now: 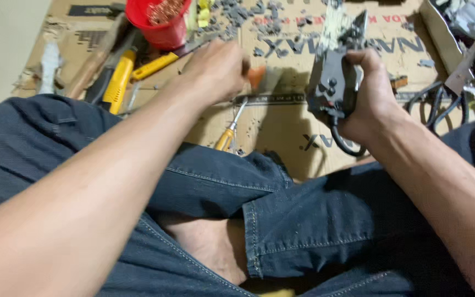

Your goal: The person sits on the floor and uses a screwdriver and pliers to disassemble a small electronic device. They remove screws, pry open the casing, and manipulate internal components while debris accumulates on the cardboard surface.

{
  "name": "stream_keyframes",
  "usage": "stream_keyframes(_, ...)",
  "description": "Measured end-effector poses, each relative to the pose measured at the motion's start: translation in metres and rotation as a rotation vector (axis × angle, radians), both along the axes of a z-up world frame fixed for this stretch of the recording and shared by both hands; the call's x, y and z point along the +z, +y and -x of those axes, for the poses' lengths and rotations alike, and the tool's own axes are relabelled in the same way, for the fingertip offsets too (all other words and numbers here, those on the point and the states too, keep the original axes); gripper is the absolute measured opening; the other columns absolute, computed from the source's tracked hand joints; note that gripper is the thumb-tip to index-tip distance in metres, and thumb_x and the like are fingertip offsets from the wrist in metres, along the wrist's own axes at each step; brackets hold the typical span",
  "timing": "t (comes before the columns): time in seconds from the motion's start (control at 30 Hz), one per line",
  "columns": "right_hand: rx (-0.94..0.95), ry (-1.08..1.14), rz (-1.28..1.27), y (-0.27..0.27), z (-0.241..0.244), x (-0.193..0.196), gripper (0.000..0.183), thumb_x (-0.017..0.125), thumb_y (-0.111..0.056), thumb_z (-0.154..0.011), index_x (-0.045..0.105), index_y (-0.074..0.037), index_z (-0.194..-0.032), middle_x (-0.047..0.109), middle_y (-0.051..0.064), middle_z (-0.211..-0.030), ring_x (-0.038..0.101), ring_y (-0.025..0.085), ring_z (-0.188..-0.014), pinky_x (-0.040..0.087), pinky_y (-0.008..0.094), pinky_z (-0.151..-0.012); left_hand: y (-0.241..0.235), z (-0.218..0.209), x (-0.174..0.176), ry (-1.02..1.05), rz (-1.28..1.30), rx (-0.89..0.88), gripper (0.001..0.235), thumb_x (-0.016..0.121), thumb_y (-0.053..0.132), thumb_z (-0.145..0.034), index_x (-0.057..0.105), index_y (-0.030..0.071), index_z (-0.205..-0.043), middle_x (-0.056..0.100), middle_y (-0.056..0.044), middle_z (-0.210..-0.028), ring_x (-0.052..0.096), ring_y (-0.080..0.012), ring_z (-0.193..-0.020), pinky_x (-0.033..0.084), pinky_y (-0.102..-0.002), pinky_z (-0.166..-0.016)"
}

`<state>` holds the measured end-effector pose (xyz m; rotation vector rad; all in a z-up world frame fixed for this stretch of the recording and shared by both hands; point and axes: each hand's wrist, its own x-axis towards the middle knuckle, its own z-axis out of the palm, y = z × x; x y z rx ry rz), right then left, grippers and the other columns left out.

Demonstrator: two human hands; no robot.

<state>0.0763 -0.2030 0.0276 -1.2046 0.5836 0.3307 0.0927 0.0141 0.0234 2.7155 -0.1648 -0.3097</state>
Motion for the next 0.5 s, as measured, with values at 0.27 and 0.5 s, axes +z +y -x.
stream_keyframes(0.27,-0.038,0.037,0.004,-0.001,-0.003,-0.006,0.028,0.053,-0.046,-0.083,0.060,-0.023,-0.097,0.068,-0.001,-0.088,0.064,0.017,-0.077,0.054,0.035,-0.070,-0.002,0.051,0.082,0.321,-0.211,-0.124,0.034,0.058,0.007,-0.096,0.073,0.020,-0.123,0.073,-0.002,-0.127,0.067,-0.0213,-0.112,0.056,-0.040,-0.099)
stream_keyframes(0.5,-0.035,0.081,0.015,0.007,0.005,0.001,0.034,0.054,-0.048,-0.088,0.064,-0.021,-0.106,0.073,0.001,-0.097,0.066,0.017,-0.083,0.055,0.032,-0.074,0.013,0.015,0.022,-0.351,-0.350,-0.250,0.024,0.060,-0.001,-0.104,0.072,0.004,-0.084,0.066,-0.014,-0.068,0.068,-0.0286,-0.063,0.062,-0.045,-0.057)
